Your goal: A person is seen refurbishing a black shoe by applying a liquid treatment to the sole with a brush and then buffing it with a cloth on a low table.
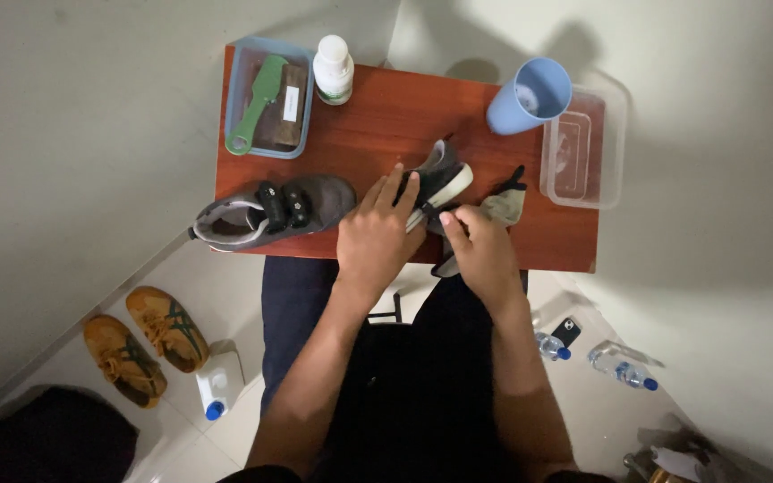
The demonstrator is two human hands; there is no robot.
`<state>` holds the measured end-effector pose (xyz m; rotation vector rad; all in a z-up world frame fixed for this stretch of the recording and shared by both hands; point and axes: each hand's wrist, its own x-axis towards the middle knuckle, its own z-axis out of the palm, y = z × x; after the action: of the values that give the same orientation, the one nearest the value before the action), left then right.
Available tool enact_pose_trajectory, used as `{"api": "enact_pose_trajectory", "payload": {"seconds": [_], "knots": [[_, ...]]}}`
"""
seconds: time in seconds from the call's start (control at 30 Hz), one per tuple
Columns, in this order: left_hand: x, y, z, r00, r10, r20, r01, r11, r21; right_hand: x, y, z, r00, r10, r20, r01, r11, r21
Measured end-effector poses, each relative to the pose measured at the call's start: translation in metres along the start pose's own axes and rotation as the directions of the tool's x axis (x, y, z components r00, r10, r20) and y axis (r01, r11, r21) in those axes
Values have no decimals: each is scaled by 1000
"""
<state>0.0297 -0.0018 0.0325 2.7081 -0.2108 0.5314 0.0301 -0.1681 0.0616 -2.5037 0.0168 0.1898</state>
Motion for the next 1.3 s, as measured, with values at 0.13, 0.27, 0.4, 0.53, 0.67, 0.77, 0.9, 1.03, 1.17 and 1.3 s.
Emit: {"api": "enact_pose_trajectory", "payload": {"seconds": [0.13,0.27,0.4,0.53,0.67,0.77,0.9,1.03,1.17,1.3], "knots": [[2,-1,-5,1000,-4,2,4,1000,-13,18,27,-3,997,66,-44,-66,998,2],[2,1,-7,1000,17,19,-17,1000,-2,32,38,-11,972,41,-232,-61,995,-81],[0,3,-4,1000,13,21,-13,1000,-14,14,15,-7,980,-41,-194,-5,973,-229],[2,-1,3,1000,25,-1,-25,1000,3,-3,3,5,996,40,-76,-50,989,-137],[3,-7,-2,997,66,49,-65,998,-22,14,30,-5,980,156,-124,-161,986,-31],[4,-6,-7,992,108,63,-105,993,-46,15,36,-16,968,164,-192,-173,984,-31],[5,-6,-7,988,132,82,-129,991,-35,-1,16,-14,979,128,-158,-140,988,-66],[3,-6,-1,986,158,54,-158,987,3,-22,-16,-9,987,112,-115,-108,993,37],[2,-8,-4,989,139,54,-137,990,-35,-5,15,-6,972,180,-150,-167,981,97],[3,-6,-3,989,146,33,-145,989,-32,17,48,-9,949,216,-229,-212,976,41]]}}
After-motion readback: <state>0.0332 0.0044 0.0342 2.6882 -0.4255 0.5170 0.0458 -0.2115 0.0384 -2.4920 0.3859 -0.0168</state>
